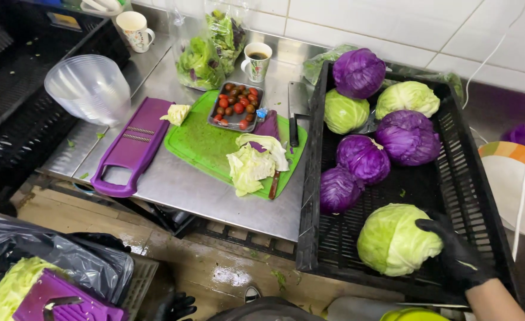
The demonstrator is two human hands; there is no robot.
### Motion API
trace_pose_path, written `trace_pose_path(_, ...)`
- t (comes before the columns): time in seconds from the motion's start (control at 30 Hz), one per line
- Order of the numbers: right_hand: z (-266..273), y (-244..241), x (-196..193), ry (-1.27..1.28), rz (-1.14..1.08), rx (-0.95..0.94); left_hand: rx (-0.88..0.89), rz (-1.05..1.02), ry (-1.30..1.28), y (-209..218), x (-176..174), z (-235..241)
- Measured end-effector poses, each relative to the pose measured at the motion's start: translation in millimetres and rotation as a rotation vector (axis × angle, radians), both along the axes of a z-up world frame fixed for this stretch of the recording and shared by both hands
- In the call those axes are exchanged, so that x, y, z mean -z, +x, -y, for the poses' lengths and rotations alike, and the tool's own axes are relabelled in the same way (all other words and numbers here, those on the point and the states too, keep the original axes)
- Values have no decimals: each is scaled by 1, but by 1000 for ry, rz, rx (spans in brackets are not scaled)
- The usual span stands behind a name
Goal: The recorder uses a mandoline slicer to slice green cabbage into a trash-bag-lined bin.
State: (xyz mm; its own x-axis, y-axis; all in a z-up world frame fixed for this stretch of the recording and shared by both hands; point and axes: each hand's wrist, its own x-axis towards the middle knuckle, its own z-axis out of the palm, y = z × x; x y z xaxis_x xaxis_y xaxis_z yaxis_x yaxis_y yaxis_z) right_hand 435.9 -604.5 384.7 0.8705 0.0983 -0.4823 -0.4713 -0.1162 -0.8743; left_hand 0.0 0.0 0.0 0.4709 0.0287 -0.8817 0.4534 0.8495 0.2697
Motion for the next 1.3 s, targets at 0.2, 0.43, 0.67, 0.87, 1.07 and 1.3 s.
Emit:
trace_pose_path(0.2, 4, 12, -12, 431, 58, 167, 96, 294, 243, 79, -107, 15)
trace_pose_path(0.43, -100, -22, -69, 816, 387, 128, 410, 813, 513, 184, -404, 138)
trace_pose_path(0.67, -226, -77, -83, 1043, 313, -40, 219, 1276, 436, 214, -477, 185)
trace_pose_path(0.87, -270, -77, -50, 1070, 265, -139, -34, 1132, 562, 207, -470, 179)
trace_pose_path(1.07, -275, -62, -15, 994, 125, -324, -285, 1118, 795, 198, -486, 169)
trace_pose_path(1.3, -284, -72, -25, 608, 613, -591, -451, 1247, 784, 192, -492, 150)
